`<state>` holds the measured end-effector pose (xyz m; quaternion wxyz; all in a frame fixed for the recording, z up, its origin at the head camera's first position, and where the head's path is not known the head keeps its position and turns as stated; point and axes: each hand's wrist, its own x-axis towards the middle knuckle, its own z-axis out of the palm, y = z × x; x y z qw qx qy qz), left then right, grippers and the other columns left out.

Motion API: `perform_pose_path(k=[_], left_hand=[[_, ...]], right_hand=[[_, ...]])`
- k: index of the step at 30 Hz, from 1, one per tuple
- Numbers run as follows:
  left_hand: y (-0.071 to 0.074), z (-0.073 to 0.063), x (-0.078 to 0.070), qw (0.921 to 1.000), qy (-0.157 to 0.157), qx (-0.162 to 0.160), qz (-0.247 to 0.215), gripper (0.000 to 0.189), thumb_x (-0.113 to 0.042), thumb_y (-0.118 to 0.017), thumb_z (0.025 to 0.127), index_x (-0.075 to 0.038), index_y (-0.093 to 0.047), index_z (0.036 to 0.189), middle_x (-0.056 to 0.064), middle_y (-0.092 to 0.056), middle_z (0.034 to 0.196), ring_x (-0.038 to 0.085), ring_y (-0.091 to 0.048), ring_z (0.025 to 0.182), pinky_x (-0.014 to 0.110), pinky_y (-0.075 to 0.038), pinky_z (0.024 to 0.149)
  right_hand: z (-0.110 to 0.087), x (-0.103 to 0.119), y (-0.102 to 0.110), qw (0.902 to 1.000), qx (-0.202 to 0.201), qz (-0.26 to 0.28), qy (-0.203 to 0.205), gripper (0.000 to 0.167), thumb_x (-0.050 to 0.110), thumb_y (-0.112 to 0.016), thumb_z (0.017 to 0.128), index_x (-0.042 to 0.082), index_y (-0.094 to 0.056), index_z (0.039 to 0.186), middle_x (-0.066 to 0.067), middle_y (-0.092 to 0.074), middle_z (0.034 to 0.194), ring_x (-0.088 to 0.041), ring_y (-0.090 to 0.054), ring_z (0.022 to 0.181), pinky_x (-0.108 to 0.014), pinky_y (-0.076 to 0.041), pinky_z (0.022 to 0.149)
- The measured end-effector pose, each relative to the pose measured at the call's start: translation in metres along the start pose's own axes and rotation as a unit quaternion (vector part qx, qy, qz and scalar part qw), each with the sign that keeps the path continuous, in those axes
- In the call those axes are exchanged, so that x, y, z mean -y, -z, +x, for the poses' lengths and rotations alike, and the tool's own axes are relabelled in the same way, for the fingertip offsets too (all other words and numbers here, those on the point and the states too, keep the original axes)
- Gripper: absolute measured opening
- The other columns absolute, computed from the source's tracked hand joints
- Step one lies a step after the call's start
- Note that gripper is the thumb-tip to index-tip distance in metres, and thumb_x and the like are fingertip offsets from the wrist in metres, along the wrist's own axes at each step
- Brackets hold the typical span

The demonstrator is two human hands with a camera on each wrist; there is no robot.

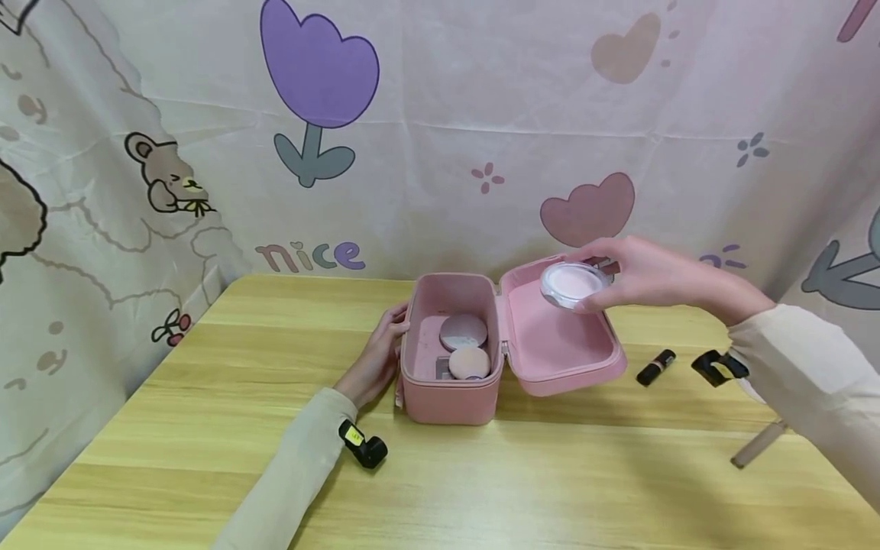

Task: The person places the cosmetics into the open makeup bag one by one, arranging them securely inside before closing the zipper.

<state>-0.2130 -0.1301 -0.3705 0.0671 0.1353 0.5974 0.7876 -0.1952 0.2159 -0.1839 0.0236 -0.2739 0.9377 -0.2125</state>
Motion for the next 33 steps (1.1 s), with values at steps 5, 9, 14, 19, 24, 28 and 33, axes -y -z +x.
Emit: perform_pose_path(k=[5,9,14,19,24,28,33], left_hand=[[0.001,0.001,0.001,1.0,0.003,0.002,0.006,0.059,-0.019,-0.041,0.095,-0.002,-0.021,0.149,0.018,-0.02,0.151,0.036,-0.021,0.137,0.047,-0.017,0.112],[0.001,0.002,0.003,0.9999,0.003,0.002,0.009,0.059,-0.02,-0.041,0.095,-0.003,-0.022,0.149,0.018,-0.02,0.152,0.036,-0.021,0.137,0.048,-0.018,0.111],[0.001,0.001,0.002,0.9999,0.003,-0.002,0.016,0.059,-0.022,-0.042,0.095,-0.005,-0.024,0.148,0.016,-0.021,0.151,0.035,-0.021,0.137,0.047,-0.02,0.11],[0.002,0.001,0.002,0.9999,0.004,0.001,0.012,0.06,-0.022,-0.042,0.095,-0.006,-0.022,0.149,0.016,-0.02,0.151,0.036,-0.021,0.137,0.047,-0.019,0.111],[0.001,0.001,0.002,0.9999,0.003,0.002,0.012,0.06,-0.021,-0.041,0.095,-0.006,-0.022,0.149,0.016,-0.021,0.151,0.036,-0.022,0.136,0.047,-0.019,0.11],[0.001,0.001,0.002,0.9999,0.005,0.0,0.01,0.059,-0.02,-0.041,0.095,-0.006,-0.022,0.149,0.015,-0.021,0.15,0.035,-0.022,0.136,0.046,-0.019,0.111],[0.001,0.001,0.003,0.9999,0.008,-0.002,0.012,0.058,-0.02,-0.041,0.096,-0.006,-0.023,0.149,0.014,-0.022,0.15,0.032,-0.022,0.137,0.046,-0.019,0.111]], right_hand=[[0.012,0.01,0.002,0.9999,-0.001,0.007,0.012,0.06,0.019,-0.08,0.074,-0.001,-0.059,0.126,-0.01,-0.062,0.117,-0.024,-0.057,0.104,-0.045,-0.046,0.091],[0.02,0.017,0.005,0.9998,0.001,-0.001,0.021,0.06,0.022,-0.081,0.074,0.001,-0.06,0.126,-0.009,-0.064,0.115,-0.025,-0.058,0.103,-0.045,-0.046,0.089],[0.034,0.021,0.013,0.9992,0.015,-0.017,0.033,0.057,0.022,-0.08,0.075,0.006,-0.06,0.126,-0.006,-0.063,0.113,-0.03,-0.058,0.11,-0.046,-0.045,0.091],[0.051,0.029,0.021,0.9981,0.033,-0.03,0.043,0.058,0.022,-0.079,0.076,0.003,-0.058,0.126,-0.008,-0.064,0.111,-0.026,-0.058,0.106,-0.043,-0.045,0.09],[0.067,0.046,0.024,0.9966,0.057,-0.034,0.049,0.054,0.023,-0.078,0.077,0.005,-0.059,0.125,-0.007,-0.064,0.108,-0.022,-0.058,0.098,-0.039,-0.045,0.086],[0.079,0.06,0.021,0.9957,0.073,-0.041,0.04,0.052,0.026,-0.078,0.076,0.012,-0.061,0.122,-0.004,-0.064,0.104,-0.02,-0.056,0.093,-0.036,-0.044,0.082],[0.092,0.066,0.01,0.9962,0.078,-0.031,0.026,0.055,0.023,-0.08,0.073,0.011,-0.06,0.123,-0.005,-0.063,0.105,-0.021,-0.055,0.094,-0.035,-0.044,0.082]])
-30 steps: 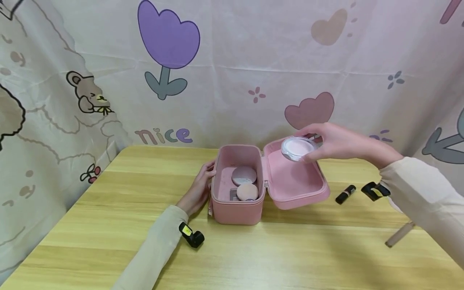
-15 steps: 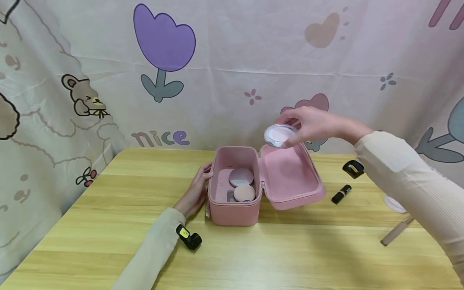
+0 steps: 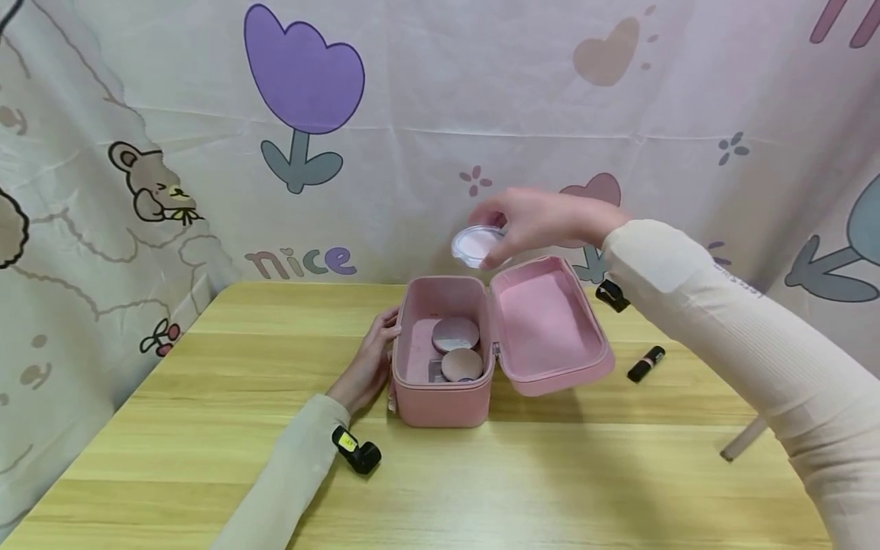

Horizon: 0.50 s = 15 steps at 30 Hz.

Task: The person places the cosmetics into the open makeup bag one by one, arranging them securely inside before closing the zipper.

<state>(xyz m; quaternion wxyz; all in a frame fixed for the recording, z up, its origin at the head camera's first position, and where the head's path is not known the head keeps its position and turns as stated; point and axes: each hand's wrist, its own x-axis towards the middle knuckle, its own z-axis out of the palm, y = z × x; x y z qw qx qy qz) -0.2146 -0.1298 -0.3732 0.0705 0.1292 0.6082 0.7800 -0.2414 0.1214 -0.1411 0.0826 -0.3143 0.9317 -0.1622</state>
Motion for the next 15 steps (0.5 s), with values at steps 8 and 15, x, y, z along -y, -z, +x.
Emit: perform_pose_path(k=[8,15], left_hand=[[0.002,-0.001,0.001,1.0,-0.005,0.006,0.004,0.06,-0.023,-0.043,0.095,-0.007,-0.022,0.149,0.015,-0.021,0.15,0.033,-0.021,0.137,0.046,-0.019,0.111],[0.0,-0.002,0.0,0.9999,-0.012,0.009,-0.002,0.061,-0.023,-0.043,0.094,-0.006,-0.022,0.149,0.016,-0.021,0.151,0.036,-0.021,0.137,0.048,-0.02,0.111]], right_hand=[[0.02,0.005,-0.015,0.9985,0.015,-0.047,0.022,0.061,0.026,-0.078,0.073,0.005,-0.056,0.126,-0.009,-0.062,0.109,-0.022,-0.055,0.096,-0.035,-0.044,0.084],[0.031,0.009,-0.021,0.9979,0.031,-0.052,0.026,0.061,0.024,-0.078,0.075,0.001,-0.055,0.126,-0.014,-0.061,0.114,-0.026,-0.056,0.1,-0.037,-0.045,0.085]])
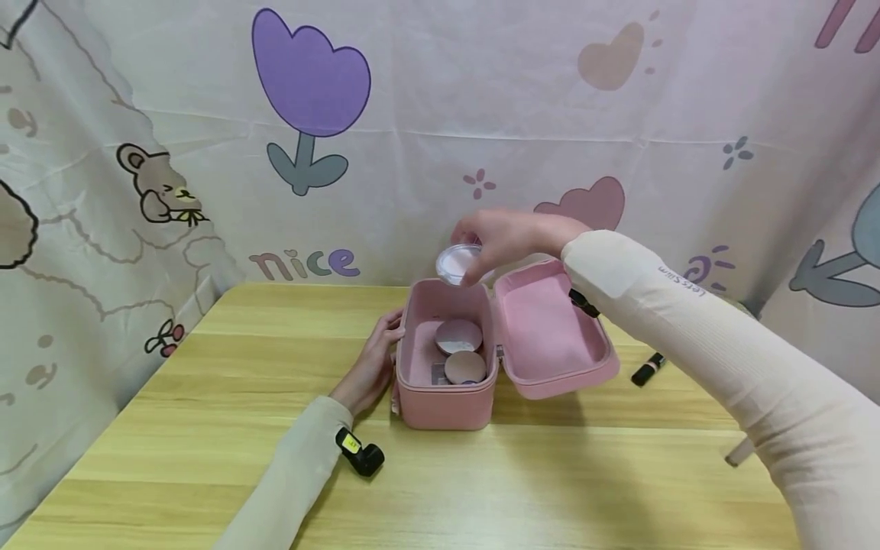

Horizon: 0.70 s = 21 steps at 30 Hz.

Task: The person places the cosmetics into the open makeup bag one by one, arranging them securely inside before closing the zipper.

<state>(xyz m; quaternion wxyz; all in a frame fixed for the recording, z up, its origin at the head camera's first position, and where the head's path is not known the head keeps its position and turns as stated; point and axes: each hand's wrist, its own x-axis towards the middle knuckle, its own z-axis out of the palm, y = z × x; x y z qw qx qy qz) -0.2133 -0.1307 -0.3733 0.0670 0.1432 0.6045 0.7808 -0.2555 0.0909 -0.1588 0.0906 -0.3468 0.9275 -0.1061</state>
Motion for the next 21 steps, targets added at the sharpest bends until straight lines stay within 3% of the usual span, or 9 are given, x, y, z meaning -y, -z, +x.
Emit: perform_pose_path(k=[13,21], left_hand=[[0.0,-0.003,0.0,1.0,-0.001,-0.007,0.0,0.06,-0.022,-0.042,0.095,-0.005,-0.023,0.148,0.017,-0.021,0.151,0.037,-0.022,0.138,0.049,-0.021,0.11],[0.001,0.0,0.0,0.9999,-0.012,-0.006,0.0,0.061,-0.022,-0.043,0.094,-0.003,-0.023,0.148,0.018,-0.023,0.151,0.036,-0.022,0.138,0.048,-0.022,0.11]], right_hand=[[0.022,-0.003,-0.022,0.9996,0.027,0.009,0.001,0.057,0.022,-0.077,0.076,-0.001,-0.055,0.124,-0.016,-0.06,0.112,-0.027,-0.055,0.097,-0.038,-0.046,0.083],[0.026,-0.008,-0.037,0.9983,0.054,0.014,-0.017,0.065,0.023,-0.078,0.077,-0.002,-0.049,0.13,-0.02,-0.057,0.119,-0.03,-0.054,0.105,-0.04,-0.046,0.087]])
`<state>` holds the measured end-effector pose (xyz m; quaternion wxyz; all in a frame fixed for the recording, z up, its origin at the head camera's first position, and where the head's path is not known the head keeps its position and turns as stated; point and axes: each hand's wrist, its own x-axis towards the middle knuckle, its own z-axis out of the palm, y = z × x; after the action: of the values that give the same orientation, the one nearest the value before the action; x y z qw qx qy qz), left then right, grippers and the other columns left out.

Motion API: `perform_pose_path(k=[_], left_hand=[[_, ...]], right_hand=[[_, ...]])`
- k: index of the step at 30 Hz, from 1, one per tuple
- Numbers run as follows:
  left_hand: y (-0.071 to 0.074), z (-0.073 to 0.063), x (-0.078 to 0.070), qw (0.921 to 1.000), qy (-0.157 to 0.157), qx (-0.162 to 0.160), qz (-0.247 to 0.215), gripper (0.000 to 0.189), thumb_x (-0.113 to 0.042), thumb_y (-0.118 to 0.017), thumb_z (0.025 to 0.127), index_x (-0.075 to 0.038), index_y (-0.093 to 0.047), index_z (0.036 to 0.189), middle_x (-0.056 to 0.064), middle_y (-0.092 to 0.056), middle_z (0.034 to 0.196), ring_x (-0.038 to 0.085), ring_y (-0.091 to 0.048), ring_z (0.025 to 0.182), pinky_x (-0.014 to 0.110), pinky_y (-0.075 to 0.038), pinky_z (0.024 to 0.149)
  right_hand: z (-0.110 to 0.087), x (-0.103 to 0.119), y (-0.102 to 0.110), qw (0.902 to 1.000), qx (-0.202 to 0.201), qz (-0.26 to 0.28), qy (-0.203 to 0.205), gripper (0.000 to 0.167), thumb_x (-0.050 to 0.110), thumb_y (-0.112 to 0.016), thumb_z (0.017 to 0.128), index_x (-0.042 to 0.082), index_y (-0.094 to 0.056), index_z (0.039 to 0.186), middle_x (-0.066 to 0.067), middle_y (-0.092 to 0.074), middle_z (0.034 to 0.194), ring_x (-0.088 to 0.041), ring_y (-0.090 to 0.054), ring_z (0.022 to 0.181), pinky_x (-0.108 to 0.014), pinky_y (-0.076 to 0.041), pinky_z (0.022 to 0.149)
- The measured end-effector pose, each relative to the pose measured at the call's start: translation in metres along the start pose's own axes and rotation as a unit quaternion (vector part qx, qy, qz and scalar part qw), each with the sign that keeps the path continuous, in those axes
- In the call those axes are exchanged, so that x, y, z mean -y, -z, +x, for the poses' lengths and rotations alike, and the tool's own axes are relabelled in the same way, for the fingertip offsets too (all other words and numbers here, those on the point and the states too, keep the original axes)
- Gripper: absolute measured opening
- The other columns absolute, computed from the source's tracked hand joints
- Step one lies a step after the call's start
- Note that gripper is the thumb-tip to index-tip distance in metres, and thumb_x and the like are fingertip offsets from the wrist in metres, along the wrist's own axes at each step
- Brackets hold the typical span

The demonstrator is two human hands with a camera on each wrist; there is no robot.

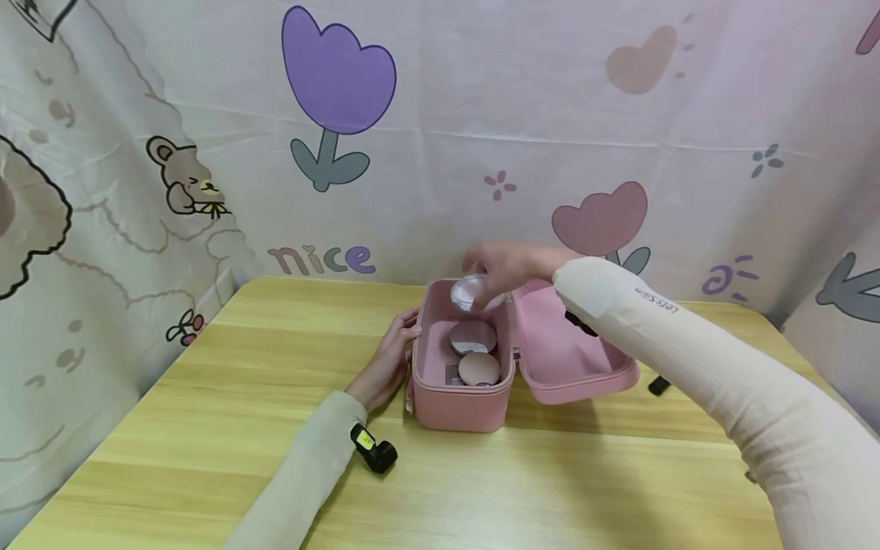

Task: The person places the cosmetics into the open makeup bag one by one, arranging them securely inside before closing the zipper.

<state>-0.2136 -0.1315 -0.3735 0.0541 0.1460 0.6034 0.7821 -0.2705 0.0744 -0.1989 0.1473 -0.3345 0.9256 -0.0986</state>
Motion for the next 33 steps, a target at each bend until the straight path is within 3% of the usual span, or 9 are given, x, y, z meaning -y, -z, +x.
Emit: perform_pose_path(k=[13,19,24,33], left_hand=[[-0.002,0.001,0.0,1.0,0.0,-0.001,0.007,0.062,-0.023,-0.044,0.093,-0.002,-0.024,0.148,0.018,-0.023,0.151,0.032,-0.023,0.138,0.046,-0.021,0.11],[-0.001,0.001,0.0,1.0,-0.003,0.0,0.008,0.062,-0.022,-0.043,0.093,-0.001,-0.023,0.148,0.019,-0.022,0.152,0.032,-0.021,0.138,0.046,-0.02,0.11],[-0.002,0.002,0.0,0.9999,-0.001,-0.002,0.01,0.062,-0.021,-0.043,0.093,-0.001,-0.023,0.148,0.019,-0.022,0.152,0.031,-0.021,0.139,0.046,-0.02,0.11],[-0.001,0.001,-0.001,1.0,0.001,-0.001,0.005,0.063,-0.022,-0.044,0.092,-0.001,-0.023,0.148,0.018,-0.022,0.152,0.032,-0.023,0.138,0.047,-0.019,0.111]], right_hand=[[0.012,-0.009,-0.021,0.999,0.011,-0.043,-0.003,0.058,0.024,-0.078,0.077,0.002,-0.056,0.126,-0.014,-0.058,0.118,-0.028,-0.053,0.104,-0.04,-0.044,0.09],[0.014,-0.003,-0.027,0.9955,0.045,-0.083,0.007,0.062,0.025,-0.076,0.082,-0.001,-0.053,0.133,-0.014,-0.056,0.13,-0.029,-0.05,0.118,-0.04,-0.04,0.1],[0.014,-0.001,-0.027,0.9949,0.049,-0.088,0.003,0.063,0.022,-0.075,0.083,-0.001,-0.05,0.136,-0.015,-0.053,0.134,-0.03,-0.047,0.123,-0.041,-0.038,0.103],[0.011,0.0,-0.024,0.9928,0.059,-0.103,-0.012,0.063,0.022,-0.076,0.08,0.0,-0.052,0.135,-0.015,-0.055,0.13,-0.028,-0.05,0.115,-0.043,-0.04,0.1]])
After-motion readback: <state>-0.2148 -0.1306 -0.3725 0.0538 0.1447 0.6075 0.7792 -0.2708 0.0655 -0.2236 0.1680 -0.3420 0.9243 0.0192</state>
